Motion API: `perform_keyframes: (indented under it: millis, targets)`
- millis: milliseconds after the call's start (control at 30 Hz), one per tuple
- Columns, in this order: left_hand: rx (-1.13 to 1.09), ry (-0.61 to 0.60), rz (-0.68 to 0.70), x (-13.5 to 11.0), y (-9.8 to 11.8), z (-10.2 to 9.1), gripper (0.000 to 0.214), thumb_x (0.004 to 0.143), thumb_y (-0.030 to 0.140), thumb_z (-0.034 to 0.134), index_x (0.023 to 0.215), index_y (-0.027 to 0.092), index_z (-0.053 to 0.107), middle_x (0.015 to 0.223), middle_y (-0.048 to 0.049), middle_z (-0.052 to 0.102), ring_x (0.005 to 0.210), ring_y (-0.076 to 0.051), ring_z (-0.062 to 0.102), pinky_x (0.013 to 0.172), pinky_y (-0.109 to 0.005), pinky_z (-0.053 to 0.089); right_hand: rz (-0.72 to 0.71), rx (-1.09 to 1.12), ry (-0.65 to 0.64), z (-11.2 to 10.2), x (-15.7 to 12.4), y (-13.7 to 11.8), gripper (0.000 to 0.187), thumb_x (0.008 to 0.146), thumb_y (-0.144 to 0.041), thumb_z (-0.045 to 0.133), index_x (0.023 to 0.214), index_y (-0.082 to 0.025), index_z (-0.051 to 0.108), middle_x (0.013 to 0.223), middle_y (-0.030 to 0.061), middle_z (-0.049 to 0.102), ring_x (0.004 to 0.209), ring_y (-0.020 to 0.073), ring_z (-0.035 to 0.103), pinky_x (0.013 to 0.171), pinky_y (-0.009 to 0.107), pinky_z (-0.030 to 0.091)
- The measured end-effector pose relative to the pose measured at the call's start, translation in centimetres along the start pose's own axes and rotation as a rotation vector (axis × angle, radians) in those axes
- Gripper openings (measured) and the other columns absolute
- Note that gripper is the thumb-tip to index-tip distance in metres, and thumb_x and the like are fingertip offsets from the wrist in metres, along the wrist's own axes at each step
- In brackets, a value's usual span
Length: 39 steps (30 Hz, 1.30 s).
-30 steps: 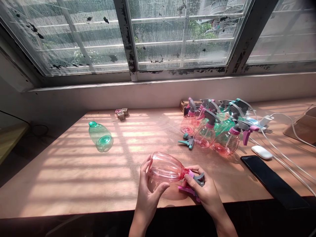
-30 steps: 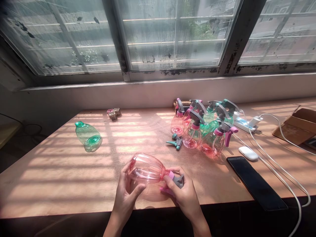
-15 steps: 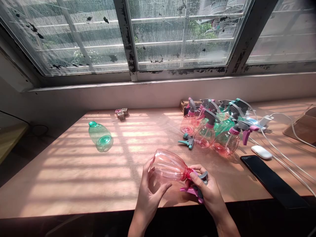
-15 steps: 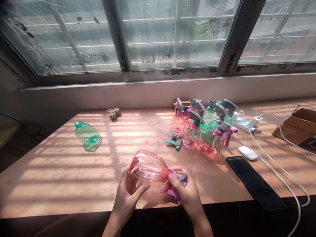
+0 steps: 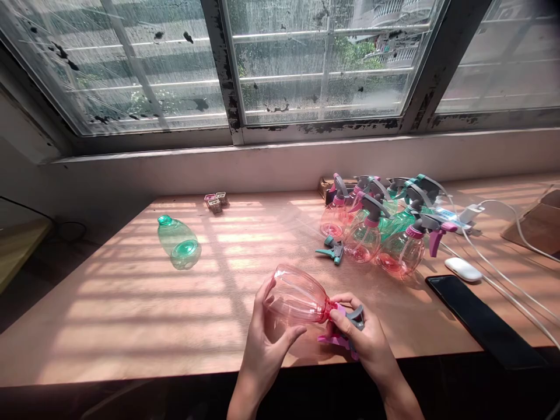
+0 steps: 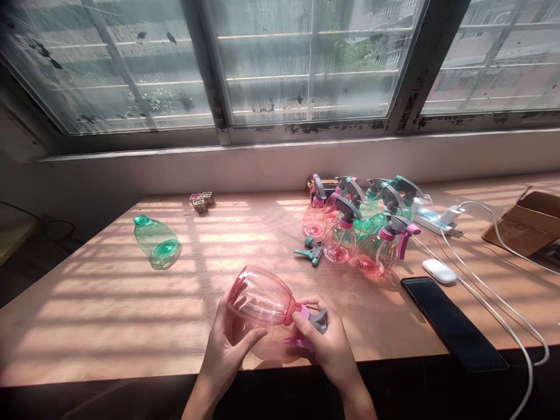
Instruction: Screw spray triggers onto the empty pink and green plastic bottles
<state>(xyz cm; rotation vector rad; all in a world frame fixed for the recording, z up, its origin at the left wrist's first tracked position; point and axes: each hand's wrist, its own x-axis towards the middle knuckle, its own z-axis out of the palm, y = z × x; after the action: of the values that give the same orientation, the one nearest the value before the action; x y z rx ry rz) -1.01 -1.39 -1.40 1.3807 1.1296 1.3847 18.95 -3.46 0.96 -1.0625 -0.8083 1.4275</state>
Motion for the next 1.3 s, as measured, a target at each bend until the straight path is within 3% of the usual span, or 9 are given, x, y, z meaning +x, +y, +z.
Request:
perform_keyframes:
  millis: [200,400,567,700,833,967,1167,1300]
  targets:
    - [-0.059,0.041,-0.033,0.1,0.3,-0.1,0.073,0.084,0.046,0.085,0.148,0.033,0.055,0.154,-0.0096,0.060,0.145,-0.037,0.054,0.126,-0.054,0.036,0.039,0.010,0.015,0.4,-0.2,-0.5,0.048,0.075,-0.056,0.092,0.099,-0.021,0.069,0.065,-0.0005,0.073,0.060,0.0190,0.068,0.059,0.036,0.067]
    - [0.064,0.025,0.065,0.4,0.1,-0.1,0.062,0.092,0.038,0.079,0.149,0.041,0.055,0.158,-0.0057,0.053,0.151,-0.033,0.046,0.128,-0.052,0.032,-0.020,-0.002,0.001,0.0,0.0,-0.4,0.045,0.079,-0.058,0.087,0.097,-0.021,0.068,0.061,-0.0002,0.073,0.054,0.0168,0.065,0.052,0.028,0.061]
    - [0.028,0.012,0.013,-0.1,0.2,-0.1,0.087,0.074,0.040,0.094,0.150,0.038,0.051,0.157,-0.0078,0.055,0.151,-0.037,0.046,0.128,-0.054,0.031,-0.030,-0.014,0.002,0.3,-0.1,-0.2,0.046,0.077,-0.056,0.090,0.096,-0.020,0.069,0.066,-0.0007,0.073,0.057,0.0170,0.066,0.057,0.033,0.066]
    - [-0.043,0.053,-0.002,-0.1,0.5,-0.1,0.076,0.081,0.047,0.088,0.147,0.033,0.055,0.155,-0.0102,0.058,0.149,-0.038,0.049,0.127,-0.056,0.033,-0.001,-0.015,-0.033,0.3,-0.2,-0.2,0.044,0.078,-0.054,0.090,0.096,-0.019,0.070,0.069,0.0004,0.074,0.063,0.0180,0.067,0.061,0.036,0.067]
    - [0.035,0.047,0.056,0.1,0.2,-0.2,0.069,0.083,0.038,0.088,0.146,0.040,0.059,0.161,-0.0054,0.052,0.151,-0.034,0.047,0.126,-0.050,0.035,0.001,0.027,-0.029,-0.1,0.0,-0.2,0.043,0.081,-0.057,0.087,0.095,-0.020,0.068,0.064,-0.0013,0.072,0.056,0.0137,0.063,0.057,0.026,0.062]
    - [0.058,0.099,0.085,0.0,-0.4,-0.1,0.063,0.090,0.036,0.081,0.147,0.043,0.056,0.155,-0.0048,0.059,0.139,-0.030,0.059,0.121,-0.050,0.043,-0.070,0.035,-0.041,-0.4,0.1,-0.1,0.040,0.085,-0.056,0.084,0.093,-0.020,0.069,0.063,0.0006,0.074,0.055,0.0125,0.062,0.052,0.020,0.053]
    - [-0.092,0.010,0.035,-0.4,-0.5,0.1,0.080,0.082,0.043,0.088,0.151,0.035,0.049,0.157,-0.0109,0.057,0.150,-0.034,0.048,0.124,-0.050,0.040,-0.007,-0.020,-0.058,-0.3,0.1,0.2,0.041,0.082,-0.053,0.089,0.094,-0.019,0.068,0.073,0.0027,0.077,0.067,0.0187,0.071,0.064,0.032,0.065]
    - [-0.150,0.092,0.033,-0.1,-0.3,0.2,0.063,0.083,0.041,0.088,0.138,0.032,0.058,0.149,-0.0117,0.066,0.144,-0.034,0.057,0.120,-0.052,0.046,0.018,-0.007,-0.087,-0.4,0.0,0.3,0.040,0.083,-0.052,0.088,0.092,-0.019,0.068,0.073,0.0020,0.077,0.068,0.0191,0.071,0.063,0.034,0.067]
